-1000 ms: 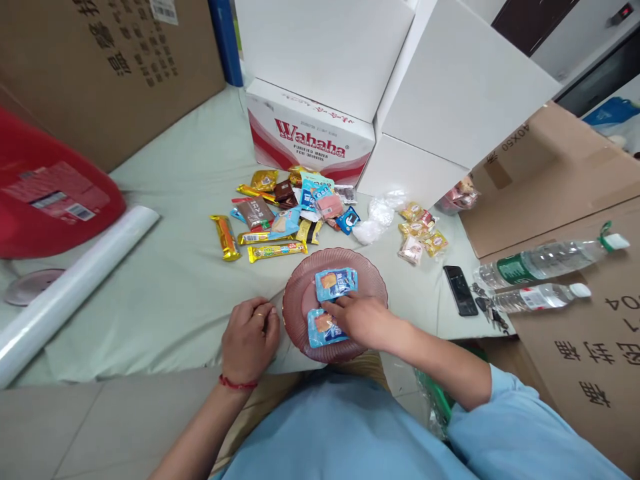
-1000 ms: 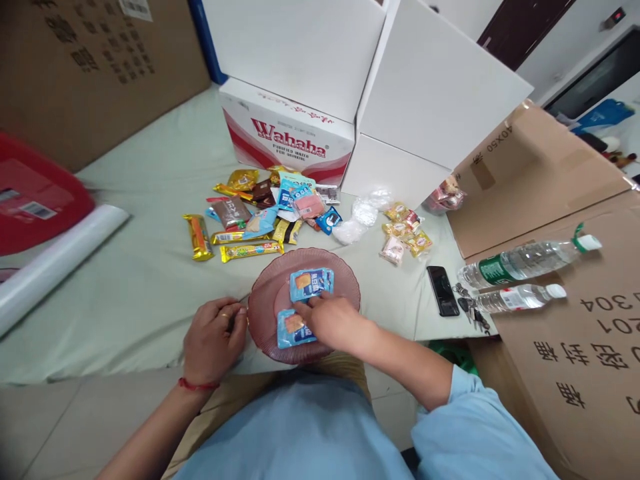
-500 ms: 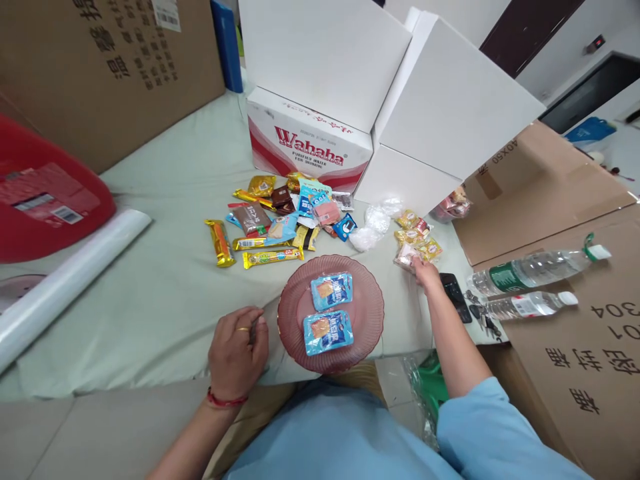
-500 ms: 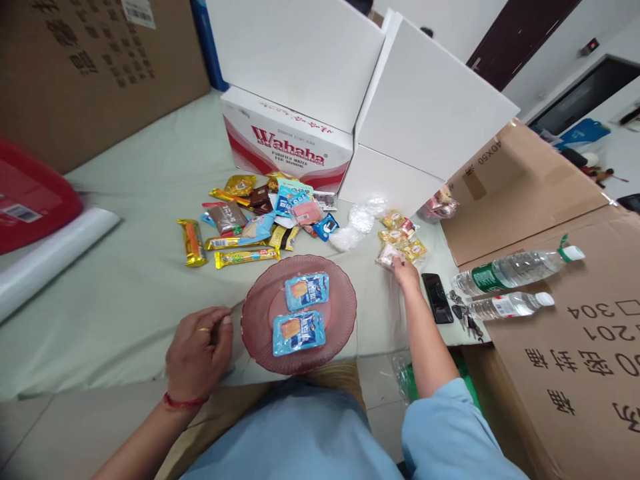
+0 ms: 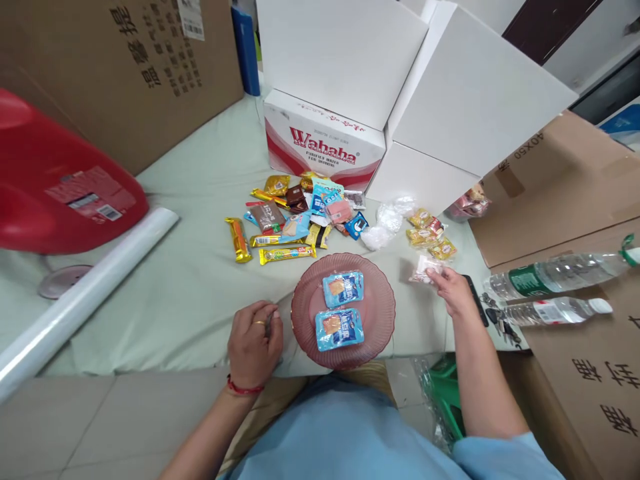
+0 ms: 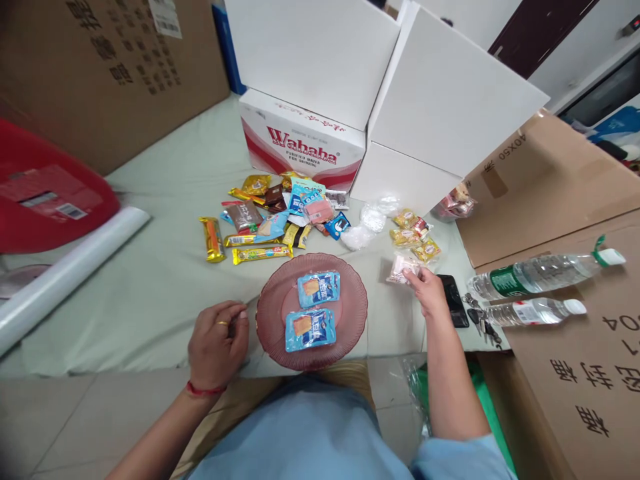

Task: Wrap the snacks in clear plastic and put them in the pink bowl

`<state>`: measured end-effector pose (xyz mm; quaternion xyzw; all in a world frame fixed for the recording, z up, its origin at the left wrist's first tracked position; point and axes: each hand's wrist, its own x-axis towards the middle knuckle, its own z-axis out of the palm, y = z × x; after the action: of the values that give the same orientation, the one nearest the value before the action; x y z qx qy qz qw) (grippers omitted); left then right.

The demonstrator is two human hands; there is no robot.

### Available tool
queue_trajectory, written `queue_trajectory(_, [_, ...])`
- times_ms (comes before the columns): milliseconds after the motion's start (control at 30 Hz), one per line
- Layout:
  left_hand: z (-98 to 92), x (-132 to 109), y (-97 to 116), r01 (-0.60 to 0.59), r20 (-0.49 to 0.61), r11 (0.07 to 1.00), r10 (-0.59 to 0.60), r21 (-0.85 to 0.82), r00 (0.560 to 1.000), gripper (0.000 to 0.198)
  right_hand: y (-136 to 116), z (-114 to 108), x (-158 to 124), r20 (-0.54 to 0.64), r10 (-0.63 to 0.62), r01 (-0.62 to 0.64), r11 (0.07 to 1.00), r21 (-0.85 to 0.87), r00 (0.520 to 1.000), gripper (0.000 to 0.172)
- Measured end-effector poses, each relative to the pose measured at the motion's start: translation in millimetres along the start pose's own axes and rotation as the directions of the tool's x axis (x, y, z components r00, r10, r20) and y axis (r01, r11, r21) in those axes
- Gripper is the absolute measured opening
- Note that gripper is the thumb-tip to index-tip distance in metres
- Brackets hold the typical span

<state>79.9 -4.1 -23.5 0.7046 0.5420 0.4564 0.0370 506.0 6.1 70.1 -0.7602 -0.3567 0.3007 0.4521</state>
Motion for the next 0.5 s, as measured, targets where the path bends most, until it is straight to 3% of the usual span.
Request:
queue_trajectory(100, [-3.2, -1.2, 4.7, 0.194, 0.041, 0.974, -0.190, -0.118, 0.981, 0.017, -33.5, 5.5, -42.6, 0.221, 0.023, -0.062, 0.983, 0.171, 0.975, 0.051])
queue_trajectory(167, [-4.4, -1.9, 11.1, 0.341, 0.108, 0.905, -0.324, -0.254, 0.940, 0.028, -55.3, 26.3, -65.6, 0.469, 0.027, -0.093, 0.989, 0.118, 0.883, 0.055])
queue_trajectory(233, [-3.9, -2.2, 20.0, 0.447, 0.213, 0.811, -0.393, -0.379, 0.894, 0.040, -70.0, 58.5, -81.1, 0.646, -0.014, -0.027, 0.998, 0.053, 0.763, 0.067])
queue_trajectory(267, [-3.1, -2.1, 25.2, 0.495, 0.270, 0.761, -0.415, -0.420, 0.869, 0.044, -73.7, 77.1, -86.4, 0.691, -0.054, 0.047, 0.998, 0.029, 0.721, 0.070])
queue_trajectory(367, [0.9, -1.3, 41.7, 0.617, 0.415, 0.656, -0.462, -0.435, 0.784, 0.046, -72.8, 131.1, -100.4, 0.744, -0.116, 0.368, 0.912, -0.184, 0.658, 0.051])
queue_trajectory(433, [3.7, -0.8, 51.4, 0.620, 0.452, 0.664, -0.440, -0.417, 0.776, 0.046, -66.9, 157.6, -112.3, 0.741, -0.102, 0.528, 0.766, -0.367, 0.664, 0.045])
queue_trajectory(500, [5.2, 0.2, 57.2, 0.571, 0.447, 0.709, -0.389, -0.413, 0.806, 0.046, -61.8, 169.8, -123.6, 0.713, -0.109, 0.606, 0.624, -0.493, 0.693, 0.049])
